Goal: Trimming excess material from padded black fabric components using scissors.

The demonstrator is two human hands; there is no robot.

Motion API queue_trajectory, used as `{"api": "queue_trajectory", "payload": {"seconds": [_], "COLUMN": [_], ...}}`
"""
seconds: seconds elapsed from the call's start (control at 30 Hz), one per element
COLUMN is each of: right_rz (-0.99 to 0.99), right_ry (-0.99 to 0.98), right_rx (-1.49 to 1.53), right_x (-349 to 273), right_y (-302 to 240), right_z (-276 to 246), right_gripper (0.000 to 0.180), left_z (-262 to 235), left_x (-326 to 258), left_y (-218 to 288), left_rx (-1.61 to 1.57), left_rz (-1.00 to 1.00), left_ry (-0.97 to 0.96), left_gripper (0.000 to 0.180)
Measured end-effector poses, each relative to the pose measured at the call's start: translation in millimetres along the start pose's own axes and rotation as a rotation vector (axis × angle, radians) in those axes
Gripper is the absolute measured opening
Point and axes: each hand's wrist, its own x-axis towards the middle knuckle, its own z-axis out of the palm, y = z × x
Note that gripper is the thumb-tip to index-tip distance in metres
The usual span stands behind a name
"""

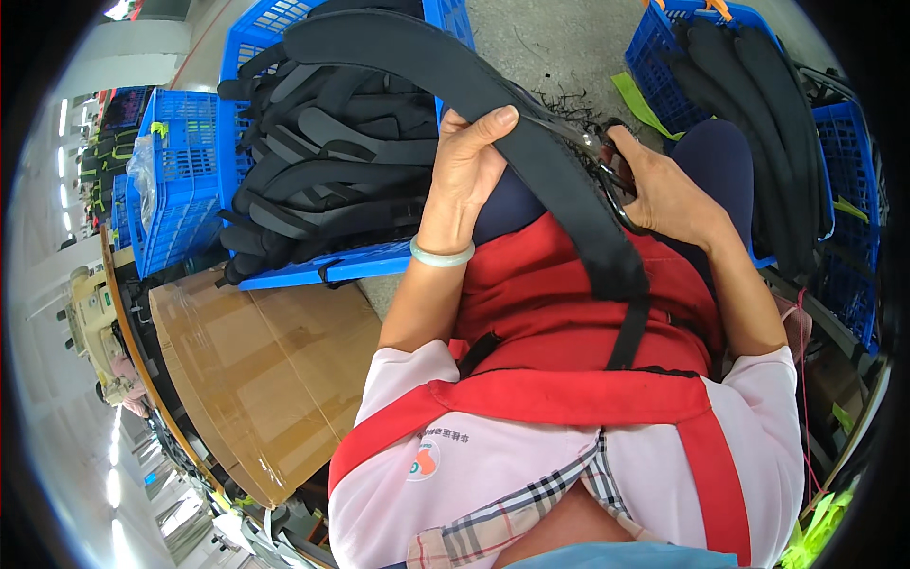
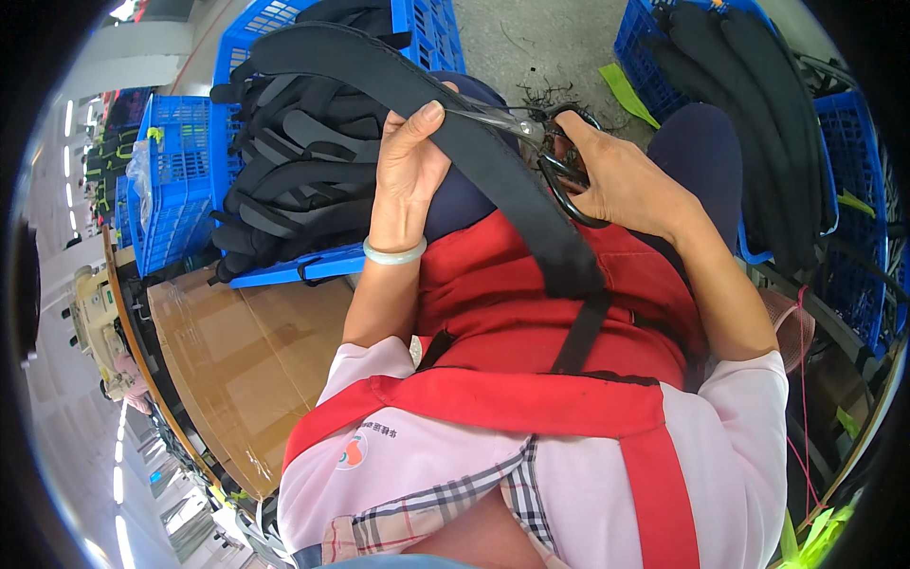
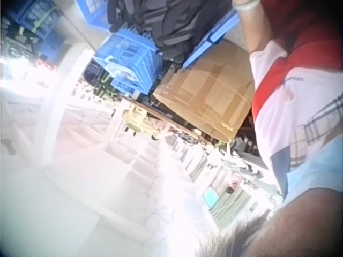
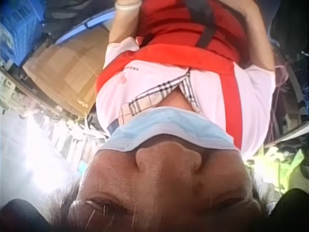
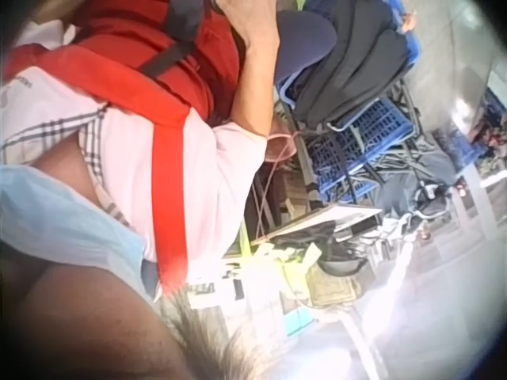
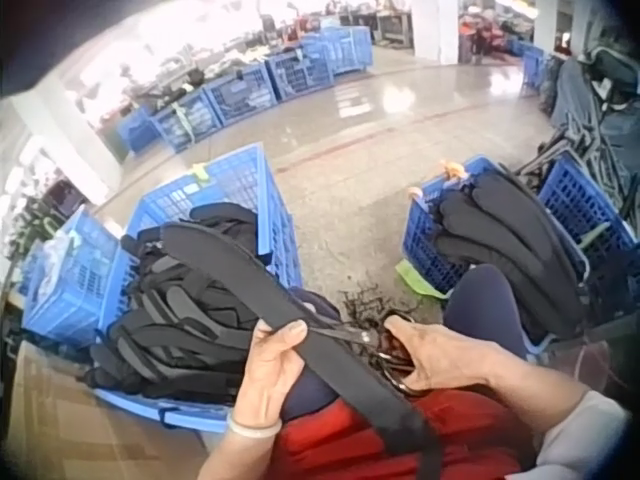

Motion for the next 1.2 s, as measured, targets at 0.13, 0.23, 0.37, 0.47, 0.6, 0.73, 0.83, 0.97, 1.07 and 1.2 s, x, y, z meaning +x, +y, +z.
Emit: {"api": "queue_trajectory", "payload": {"seconds": [0.13, 0.23, 0.37, 0.47, 0.6, 0.73, 0.83, 0.97, 1.07, 1.2], "right_rz": [-0.074, -0.119, 0.023, 0.031, -0.03, -0.045, -0.054, -0.104, -0.131, -0.064], "right_ry": [0.163, 0.204, 0.045, 0.043, 0.056, 0.07, 0.093, 0.098, 0.205, 0.115], "right_rx": [-0.054, -0.087, -0.091, -0.076, 0.013, -0.026, -0.038, 0.012, -0.084, -0.05], "right_x": [5, 11, 16, 15, 5, 4, 11, 14, 13, 17], "right_y": [9, 8, 5, 4, -13, -8, 4, 3, -3, -8], "right_z": [16, 20, 21, 16, 3, 3, 12, 16, 15, 8], "right_gripper": [0.046, 0.043, 0.042, 0.042, 0.043, 0.045, 0.045, 0.041, 0.038, 0.034], "left_z": [14, 13, 11, 10, 7, 10, 12, -4, 1, 8], "left_x": [0, -2, -3, -3, -4, -4, -2, -2, -2, -6], "left_y": [-6, -4, -5, -4, -3, -4, -7, -8, -9, -9], "left_rx": [0.113, 0.1, 0.073, 0.063, 0.021, 0.077, 0.061, 0.064, 0.096, 0.069], "left_rz": [-0.025, -0.017, 0.003, -0.016, -0.021, -0.011, -0.013, -0.003, -0.011, -0.014], "left_ry": [0.034, 0.02, 0.046, 0.05, 0.047, 0.036, 0.013, -0.066, -0.085, -0.021], "left_gripper": [0.016, 0.017, 0.017, 0.018, 0.019, 0.019, 0.02, 0.025, 0.026, 0.019]}}
